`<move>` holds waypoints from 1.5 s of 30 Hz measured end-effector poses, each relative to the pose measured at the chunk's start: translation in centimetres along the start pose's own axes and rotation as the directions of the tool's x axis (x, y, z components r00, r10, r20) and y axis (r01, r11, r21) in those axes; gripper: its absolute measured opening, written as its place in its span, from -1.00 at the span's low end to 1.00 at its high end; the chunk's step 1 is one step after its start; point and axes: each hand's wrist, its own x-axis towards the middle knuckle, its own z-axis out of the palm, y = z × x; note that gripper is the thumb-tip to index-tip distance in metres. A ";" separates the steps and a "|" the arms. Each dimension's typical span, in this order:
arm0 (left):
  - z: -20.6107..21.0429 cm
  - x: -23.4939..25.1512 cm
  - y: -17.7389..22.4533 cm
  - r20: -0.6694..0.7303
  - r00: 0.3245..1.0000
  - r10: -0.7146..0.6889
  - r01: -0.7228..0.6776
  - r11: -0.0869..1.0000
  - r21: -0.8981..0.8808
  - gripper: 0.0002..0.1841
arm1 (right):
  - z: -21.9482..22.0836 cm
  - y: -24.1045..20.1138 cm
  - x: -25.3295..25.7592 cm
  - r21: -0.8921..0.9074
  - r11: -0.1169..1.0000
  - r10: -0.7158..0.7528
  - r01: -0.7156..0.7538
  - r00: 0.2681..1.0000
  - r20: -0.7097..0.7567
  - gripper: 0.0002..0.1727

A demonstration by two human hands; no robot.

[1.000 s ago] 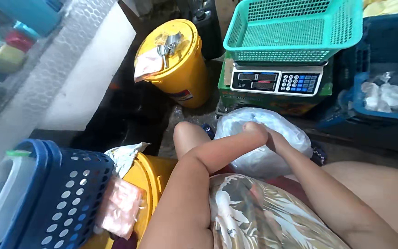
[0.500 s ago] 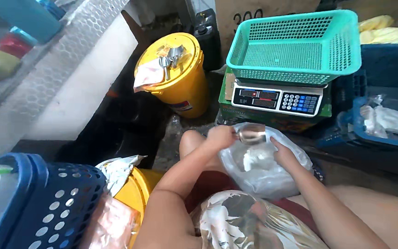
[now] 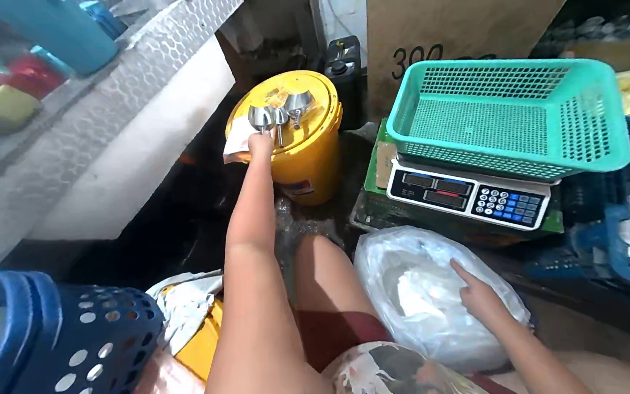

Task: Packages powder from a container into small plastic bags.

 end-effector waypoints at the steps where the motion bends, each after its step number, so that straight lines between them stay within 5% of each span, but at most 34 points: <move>1: 0.4 1.5 0.6 -0.008 1.000 -0.014 0.014 1.000 0.001 -0.52 | 0.0 0.1 0.0 -0.011 1.000 0.002 -0.002 1.000 -0.002 -0.20; 7: 3.5 6.5 2.7 -0.041 0.997 -0.063 0.065 0.997 0.040 -0.52 | 0.3 0.6 -0.4 -0.063 0.998 -0.010 0.010 1.000 -0.010 -0.21; 10: 4.0 5.0 4.5 -0.097 0.995 -0.030 0.052 0.971 0.232 -0.53 | 0.3 0.8 -0.5 -0.066 0.998 -0.021 0.019 1.000 -0.021 -0.22; 12: 4.5 4.1 5.4 -0.179 0.979 0.101 -0.026 0.924 0.382 -0.44 | 0.4 1.0 -0.5 -0.062 0.998 -0.018 0.016 1.000 -0.025 -0.22; 15: 5.8 2.8 6.1 -0.083 0.924 0.373 -0.278 0.806 0.523 -0.46 | 0.5 1.3 -0.5 -0.066 0.998 -0.017 0.015 0.999 -0.032 -0.23; 19: 8.4 1.6 7.2 0.097 0.980 0.175 -0.200 0.812 0.549 -0.36 | 0.4 1.4 -0.6 -0.075 0.997 -0.029 0.027 0.999 -0.022 -0.23; 23: 9.3 0.2 7.7 0.077 0.994 0.075 -0.106 0.790 0.603 -0.63 | 0.3 1.4 -0.9 -0.061 0.997 -0.050 0.048 0.998 -0.030 -0.24; 26: 8.3 0.6 7.5 0.103 0.992 0.073 -0.111 0.898 0.426 -0.59 | 0.4 1.5 -1.0 -0.060 0.997 -0.055 0.053 0.998 -0.033 -0.23; 29: 8.1 2.8 5.7 0.093 0.994 0.052 -0.046 0.997 -0.063 -0.51 | 0.3 1.5 -1.0 -0.092 0.995 -0.032 0.030 0.999 -0.011 -0.23; 33: 6.4 0.7 4.1 0.290 0.956 0.046 0.156 0.759 -0.633 -0.59 | 0.2 1.1 -1.4 -0.104 0.994 -0.025 0.024 1.000 -0.010 -0.22; 40: 4.8 -6.1 0.3 0.477 0.850 0.222 0.275 0.586 -0.763 -0.50 | 0.2 1.1 -1.7 -0.105 0.992 -0.070 0.070 0.998 0.006 -0.22; 45: 4.2 -11.1 -2.6 0.578 0.678 0.454 0.241 0.605 -0.759 -0.53 | -0.1 0.9 -2.3 -0.085 0.992 -0.091 0.091 0.996 0.010 -0.23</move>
